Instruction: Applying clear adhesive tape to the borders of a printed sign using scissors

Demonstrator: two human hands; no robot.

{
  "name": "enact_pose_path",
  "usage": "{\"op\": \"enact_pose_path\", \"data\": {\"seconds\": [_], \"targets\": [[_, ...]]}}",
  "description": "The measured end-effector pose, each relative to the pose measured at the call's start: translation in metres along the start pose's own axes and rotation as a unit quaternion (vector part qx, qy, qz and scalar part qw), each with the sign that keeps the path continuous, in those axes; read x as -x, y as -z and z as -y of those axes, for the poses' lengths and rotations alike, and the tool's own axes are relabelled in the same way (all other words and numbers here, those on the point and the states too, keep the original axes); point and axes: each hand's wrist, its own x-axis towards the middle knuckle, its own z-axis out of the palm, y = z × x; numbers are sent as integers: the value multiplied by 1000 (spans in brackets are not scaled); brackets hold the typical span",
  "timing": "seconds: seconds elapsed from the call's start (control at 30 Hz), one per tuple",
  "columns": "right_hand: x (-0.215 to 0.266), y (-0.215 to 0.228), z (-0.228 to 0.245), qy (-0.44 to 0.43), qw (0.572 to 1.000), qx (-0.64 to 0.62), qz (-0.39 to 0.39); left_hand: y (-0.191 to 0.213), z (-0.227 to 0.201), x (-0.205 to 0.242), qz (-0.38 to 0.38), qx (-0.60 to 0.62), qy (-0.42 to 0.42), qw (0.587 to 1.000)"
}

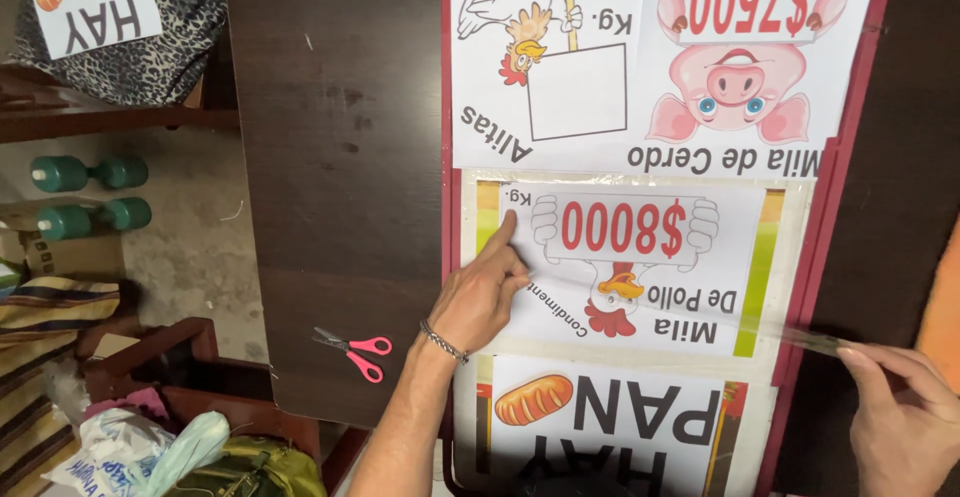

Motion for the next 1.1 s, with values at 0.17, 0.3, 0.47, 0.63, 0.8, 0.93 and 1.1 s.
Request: {"op": "enact_pose_path", "data": {"seconds": [0.17, 0.3, 0.47, 0.63, 0.8, 0.93, 1.1], "targets": [[3, 6, -12, -9, 1000, 4, -7, -1, -13, -14, 8, 14, -11, 1000], [8, 15, -14, -45, 999, -5, -20, -9, -23, -10, 21, 37, -20, 999], [7, 17, -12, 6, 1000, -5, -12, -8, -21, -4, 17, 56, -4, 998], [-14, -2, 14, 58, 998, -30, -13, 1, -7, 8, -64, 164, -75, 982], [-59, -35, 70, 15, 998, -37, 54, 29, 1, 4, -130, 166, 27, 977], [-84, -53, 87, 5, 997, -33, 63, 48, 6, -6, -130, 190, 8, 973], [-98, -69, 79, 30, 995, -65, 76, 52, 11, -20, -123, 233, 75, 962]]}}
